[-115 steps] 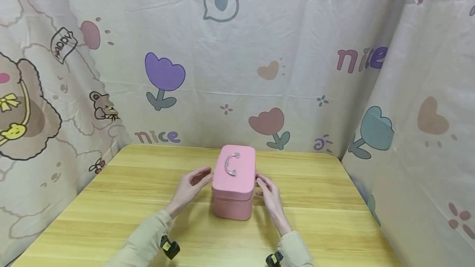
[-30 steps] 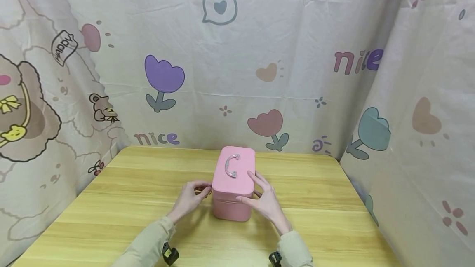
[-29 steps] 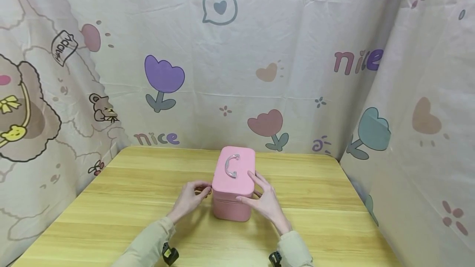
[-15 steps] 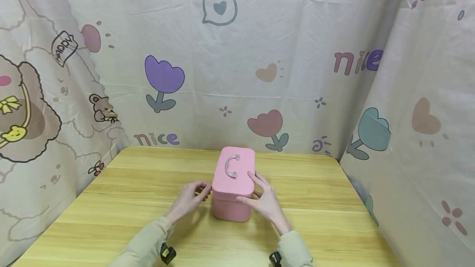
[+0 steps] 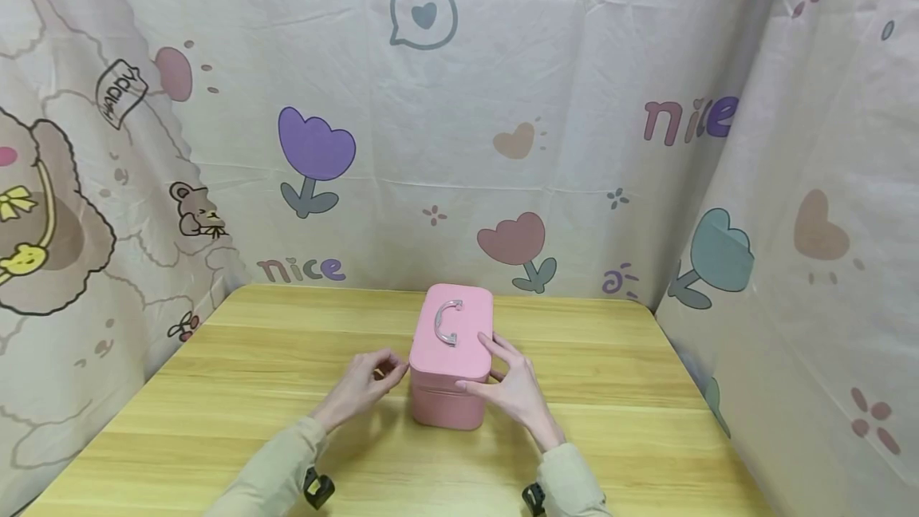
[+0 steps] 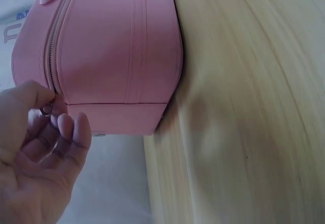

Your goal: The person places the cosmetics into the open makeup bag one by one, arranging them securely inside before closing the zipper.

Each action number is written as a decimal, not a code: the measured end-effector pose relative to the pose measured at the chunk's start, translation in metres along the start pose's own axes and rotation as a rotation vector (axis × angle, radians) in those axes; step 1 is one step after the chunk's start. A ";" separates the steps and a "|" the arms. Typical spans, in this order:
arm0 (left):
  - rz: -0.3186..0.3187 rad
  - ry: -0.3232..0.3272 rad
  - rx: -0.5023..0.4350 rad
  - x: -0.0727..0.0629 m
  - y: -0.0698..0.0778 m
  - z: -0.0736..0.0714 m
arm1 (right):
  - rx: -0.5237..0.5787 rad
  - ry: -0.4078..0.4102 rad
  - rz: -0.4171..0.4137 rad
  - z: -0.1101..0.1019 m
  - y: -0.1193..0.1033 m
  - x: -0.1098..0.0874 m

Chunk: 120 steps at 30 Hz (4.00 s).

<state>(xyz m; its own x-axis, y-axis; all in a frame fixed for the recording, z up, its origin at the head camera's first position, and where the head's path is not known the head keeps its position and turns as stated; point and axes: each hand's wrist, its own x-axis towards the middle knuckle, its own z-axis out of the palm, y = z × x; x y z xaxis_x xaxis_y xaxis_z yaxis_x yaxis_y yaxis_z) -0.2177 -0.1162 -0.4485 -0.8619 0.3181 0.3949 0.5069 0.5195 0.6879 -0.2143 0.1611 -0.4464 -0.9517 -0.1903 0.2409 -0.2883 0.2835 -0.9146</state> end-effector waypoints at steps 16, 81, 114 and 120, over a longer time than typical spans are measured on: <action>0.248 -0.147 -0.023 -0.007 0.000 -0.010 | -0.037 0.024 -0.004 -0.001 -0.001 0.000; 0.440 -0.022 0.222 -0.011 0.046 0.039 | -0.043 0.026 -0.033 0.002 0.003 -0.001; -0.231 0.190 -0.137 0.003 0.049 0.030 | -0.095 0.052 -0.043 0.002 0.000 -0.001; -0.223 0.134 -0.243 0.010 0.048 0.027 | -0.084 0.036 -0.054 0.002 -0.002 -0.001</action>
<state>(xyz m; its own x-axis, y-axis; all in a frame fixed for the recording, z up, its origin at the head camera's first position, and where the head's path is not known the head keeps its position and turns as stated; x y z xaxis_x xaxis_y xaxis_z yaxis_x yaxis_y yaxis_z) -0.2015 -0.0670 -0.4279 -0.9534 0.1030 0.2837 0.3016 0.3559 0.8845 -0.2123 0.1587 -0.4458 -0.9374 -0.1736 0.3018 -0.3452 0.3519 -0.8700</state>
